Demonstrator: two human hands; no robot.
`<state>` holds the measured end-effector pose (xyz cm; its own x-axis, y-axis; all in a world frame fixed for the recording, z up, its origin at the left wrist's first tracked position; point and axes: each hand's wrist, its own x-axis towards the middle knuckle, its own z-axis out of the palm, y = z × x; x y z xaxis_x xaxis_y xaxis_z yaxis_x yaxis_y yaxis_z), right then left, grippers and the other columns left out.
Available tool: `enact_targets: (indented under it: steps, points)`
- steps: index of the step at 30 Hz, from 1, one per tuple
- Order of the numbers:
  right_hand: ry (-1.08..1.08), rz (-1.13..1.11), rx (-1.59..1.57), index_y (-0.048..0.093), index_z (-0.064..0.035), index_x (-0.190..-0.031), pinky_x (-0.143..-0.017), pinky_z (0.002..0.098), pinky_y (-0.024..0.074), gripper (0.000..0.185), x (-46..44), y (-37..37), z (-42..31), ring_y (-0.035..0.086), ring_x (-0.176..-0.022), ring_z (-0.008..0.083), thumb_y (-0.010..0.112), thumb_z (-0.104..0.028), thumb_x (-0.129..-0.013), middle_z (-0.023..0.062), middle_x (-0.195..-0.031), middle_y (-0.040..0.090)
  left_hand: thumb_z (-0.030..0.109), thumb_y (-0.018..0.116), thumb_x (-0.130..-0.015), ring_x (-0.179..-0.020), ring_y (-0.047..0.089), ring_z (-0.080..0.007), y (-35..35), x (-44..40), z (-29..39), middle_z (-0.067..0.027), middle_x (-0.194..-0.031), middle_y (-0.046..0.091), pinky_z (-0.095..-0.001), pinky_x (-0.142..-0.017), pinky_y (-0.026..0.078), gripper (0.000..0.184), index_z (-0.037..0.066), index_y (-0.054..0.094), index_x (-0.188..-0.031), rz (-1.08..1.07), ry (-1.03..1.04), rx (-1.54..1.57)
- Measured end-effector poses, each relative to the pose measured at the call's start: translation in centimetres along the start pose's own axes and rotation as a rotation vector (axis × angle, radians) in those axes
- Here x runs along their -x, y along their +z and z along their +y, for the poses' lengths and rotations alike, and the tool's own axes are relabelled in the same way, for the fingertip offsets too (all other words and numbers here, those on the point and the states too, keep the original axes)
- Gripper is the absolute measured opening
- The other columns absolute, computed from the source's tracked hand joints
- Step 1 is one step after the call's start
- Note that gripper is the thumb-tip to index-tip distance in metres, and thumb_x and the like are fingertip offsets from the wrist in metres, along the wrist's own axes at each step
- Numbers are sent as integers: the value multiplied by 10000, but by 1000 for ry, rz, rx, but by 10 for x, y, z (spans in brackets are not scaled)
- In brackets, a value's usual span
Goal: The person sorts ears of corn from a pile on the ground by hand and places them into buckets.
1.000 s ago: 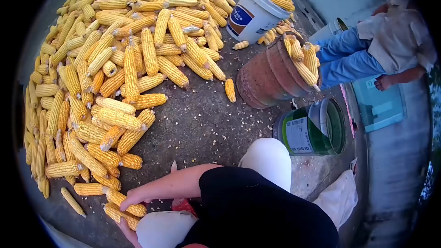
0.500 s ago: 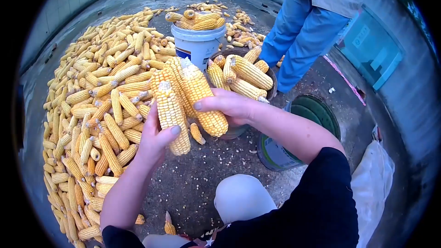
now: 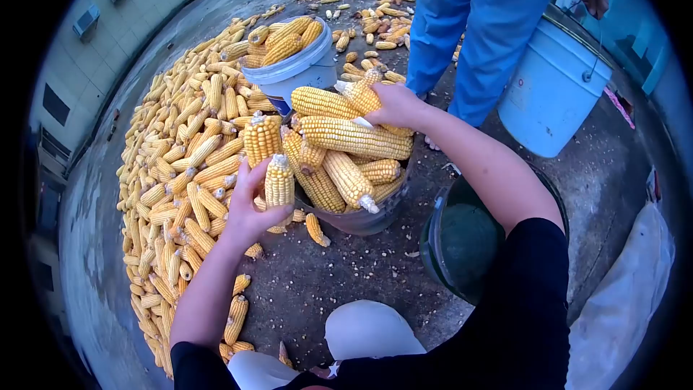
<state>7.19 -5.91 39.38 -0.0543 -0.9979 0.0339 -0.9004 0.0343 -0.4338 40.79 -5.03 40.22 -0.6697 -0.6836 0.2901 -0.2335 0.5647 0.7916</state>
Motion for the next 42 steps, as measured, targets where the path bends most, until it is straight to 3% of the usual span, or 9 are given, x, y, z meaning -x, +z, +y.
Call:
enact_targets:
  steps: [4, 9, 15, 17, 21, 26, 34, 37, 42]
  points:
    - [-2, 93, -300, 581, 25, -1087, -825, 345, 481, 650, 1, -6, 8, 627, -927, 273, 750, -390, -616, 181, -1017, 637, 147, 735, -592, -1223, 378, -446, 36, -34, 10, -278, -1362, 282, -464, -1030, 322, 518, 138, 621, -1097, 39, 396, -356]
    - [2, 243, -1014, 481, 42, -1202, -869, 306, 477, 609, 47, -37, -19, 603, -962, 161, 758, -184, -709, 112, -1065, 615, 195, 754, -460, -1195, 393, -471, 66, -7, 7, -260, -1330, 337, -542, -985, 340, 306, 118, 640, -734, 28, 531, -495]
    - [-48, 6, -907, 359, 31, -1323, -944, 324, 438, 677, 81, 5, -28, 541, -1081, 159, 719, -153, -780, 104, -1171, 555, 214, 738, -513, -1259, 351, -413, 35, -40, 32, -257, -1360, 324, -525, -1023, 303, 420, 192, 609, -912, -408, 449, -699]
    - [-71, 61, -485, 452, 54, -1169, -853, 385, 468, 594, 80, 20, -23, 607, -947, 312, 706, -308, -771, 201, -1019, 607, 183, 723, -553, -1301, 306, -395, 33, -44, 35, -227, -1392, 306, -546, -1031, 283, 398, 195, 599, -930, -543, 476, -857]
    - [-330, 163, 279, 509, -14, -1002, -733, 444, 479, 386, 100, 35, -28, 607, -894, 339, 663, -291, -782, 196, -921, 601, 129, 705, -566, -1328, 273, -391, 28, -33, 27, -196, -1433, 272, -567, -1044, 258, 398, 187, 586, -941, -482, 528, -903]
    - [-203, -141, -266, 508, -3, -1006, -765, 397, 485, 304, 79, 21, -7, 619, -922, 343, 646, -150, -779, 201, -942, 626, 66, 596, -690, -1351, 239, -413, 35, -50, 14, -210, -1464, 224, -588, -1061, 243, 413, 192, 544, -1080, -400, 583, -720]
    - [-96, -229, -117, 467, -4, -1064, -769, 449, 479, 394, 105, 26, -18, 598, -907, 395, 668, -169, -768, 222, -924, 607, 181, 593, -759, -1354, 230, -429, 41, -8, 2, -220, -1460, 242, -558, -1083, 234, 632, 371, 425, -1338, -438, 632, -707]
    - [-171, 180, 39, 459, -7, -1158, -797, 422, 474, 472, 129, -1, -41, 578, -937, 371, 666, -76, -739, 203, -982, 587, 216, 619, -755, -1327, 286, -427, 48, 1, -10, -205, -1451, 275, -546, -1077, 253, 585, 373, 468, -1297, -281, 615, -683]
    - [202, 181, -434, 567, 3, -1070, -730, 260, 500, 279, 205, -14, -49, 621, -786, 132, 634, -32, -802, 82, -875, 641, 158, 658, -729, -1296, 355, -399, 48, -7, -32, -188, -1413, 346, -491, -1048, 339, 577, 257, 503, -1277, -142, 691, -499]
